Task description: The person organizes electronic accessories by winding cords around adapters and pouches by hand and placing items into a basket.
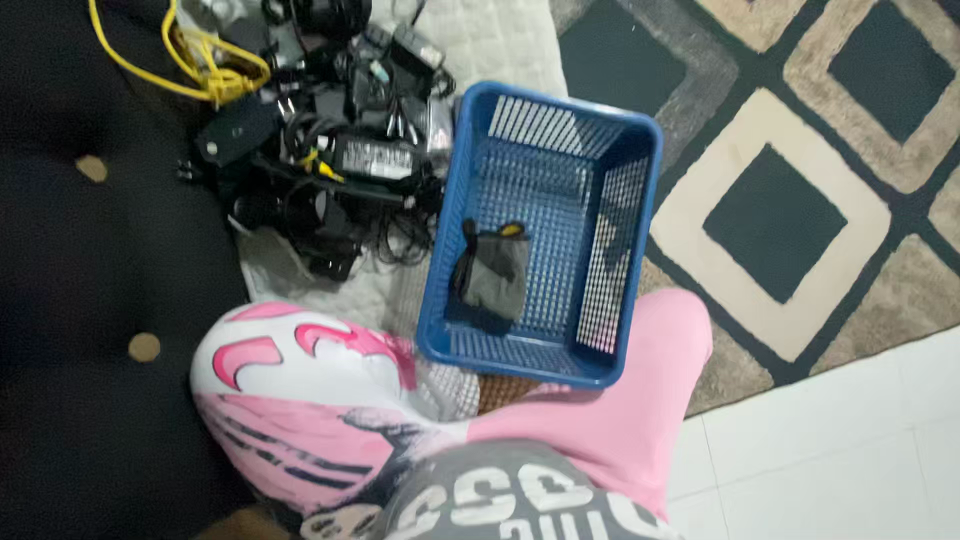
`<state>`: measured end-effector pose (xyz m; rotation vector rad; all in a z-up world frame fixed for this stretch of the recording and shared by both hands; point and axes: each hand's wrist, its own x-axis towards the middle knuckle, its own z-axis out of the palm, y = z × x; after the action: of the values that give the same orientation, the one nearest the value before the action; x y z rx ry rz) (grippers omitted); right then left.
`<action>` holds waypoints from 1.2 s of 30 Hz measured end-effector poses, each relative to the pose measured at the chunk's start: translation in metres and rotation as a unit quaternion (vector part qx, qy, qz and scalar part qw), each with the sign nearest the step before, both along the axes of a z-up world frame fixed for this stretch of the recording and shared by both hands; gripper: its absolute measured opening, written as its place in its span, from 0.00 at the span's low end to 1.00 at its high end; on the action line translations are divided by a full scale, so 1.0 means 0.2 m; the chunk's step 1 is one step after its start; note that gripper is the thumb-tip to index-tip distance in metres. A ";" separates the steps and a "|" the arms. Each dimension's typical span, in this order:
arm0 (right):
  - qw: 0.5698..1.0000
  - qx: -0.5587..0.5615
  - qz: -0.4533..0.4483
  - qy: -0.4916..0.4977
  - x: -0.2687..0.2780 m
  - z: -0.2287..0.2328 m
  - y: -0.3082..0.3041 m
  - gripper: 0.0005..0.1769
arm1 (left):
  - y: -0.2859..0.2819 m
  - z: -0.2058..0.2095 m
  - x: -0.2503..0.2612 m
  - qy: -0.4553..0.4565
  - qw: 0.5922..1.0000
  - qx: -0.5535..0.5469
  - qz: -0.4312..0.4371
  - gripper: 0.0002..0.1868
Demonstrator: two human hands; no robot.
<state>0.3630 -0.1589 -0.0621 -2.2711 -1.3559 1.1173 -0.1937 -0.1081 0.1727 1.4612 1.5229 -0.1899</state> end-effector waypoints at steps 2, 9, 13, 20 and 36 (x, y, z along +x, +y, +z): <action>1.000 -0.008 -0.011 -0.021 0.03 0.02 -0.01 0.03 | 0.01 0.00 0.02 0.004 1.000 -0.004 -0.006 0.17; 0.995 0.014 -0.034 -0.088 0.23 0.14 0.02 0.02 | 0.05 0.02 0.09 0.041 0.999 -0.015 -0.010 0.17; 0.979 0.126 -0.030 -0.157 0.38 0.22 -0.09 0.03 | 0.03 0.00 0.14 0.051 0.998 -0.020 -0.016 0.17; 0.889 0.441 0.125 -0.001 -0.14 0.64 0.64 0.19 | 0.06 0.13 0.19 0.007 0.996 0.059 -0.067 0.18; 0.922 0.348 0.162 0.048 -0.87 0.05 1.16 0.20 | 1.34 -0.94 0.82 0.041 0.845 0.521 -0.117 0.24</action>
<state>0.1893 0.0738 -0.0526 -1.5020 -1.7717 0.6500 -0.0299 0.1590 -0.0146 2.5125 1.5684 0.5393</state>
